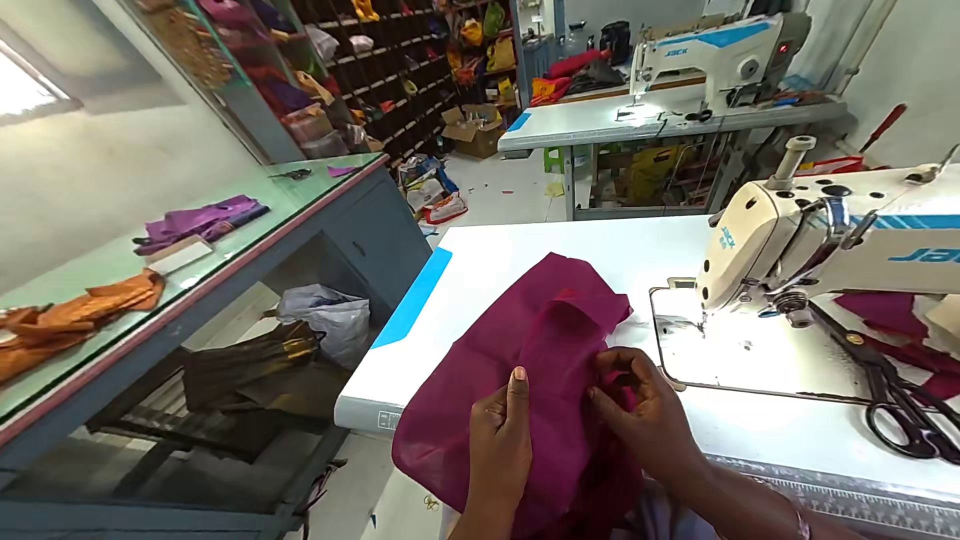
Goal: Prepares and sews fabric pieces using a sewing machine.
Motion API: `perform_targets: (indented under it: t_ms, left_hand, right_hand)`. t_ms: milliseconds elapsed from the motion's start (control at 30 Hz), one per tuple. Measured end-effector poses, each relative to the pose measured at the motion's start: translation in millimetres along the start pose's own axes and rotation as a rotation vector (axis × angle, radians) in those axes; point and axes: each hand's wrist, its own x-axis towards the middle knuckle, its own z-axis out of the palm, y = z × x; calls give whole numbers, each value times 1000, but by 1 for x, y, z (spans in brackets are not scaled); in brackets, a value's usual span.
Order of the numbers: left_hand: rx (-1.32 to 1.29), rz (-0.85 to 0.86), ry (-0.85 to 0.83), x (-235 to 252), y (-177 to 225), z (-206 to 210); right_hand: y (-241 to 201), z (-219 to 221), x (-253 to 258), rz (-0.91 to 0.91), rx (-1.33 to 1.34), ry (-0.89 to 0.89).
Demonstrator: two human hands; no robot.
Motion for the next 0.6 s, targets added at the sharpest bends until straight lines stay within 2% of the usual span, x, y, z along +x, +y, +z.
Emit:
perform_targets:
  t_ms: [133,267,500,600]
  left_hand:
    - [45,4,41,-1,-1,2]
    - [52,23,58,-1,-1,4]
    - [-27,-61,11,-5,3,7]
    - [-27,-34,-16,-7,1,7]
  right_hand:
    - [0,1,-2,-37,-6,30]
    - [-3,4,-6,-218,-28,16]
    - [-1,16,1,-460,-57,-17]
    - [-2,18,3,-477,-101,-10]
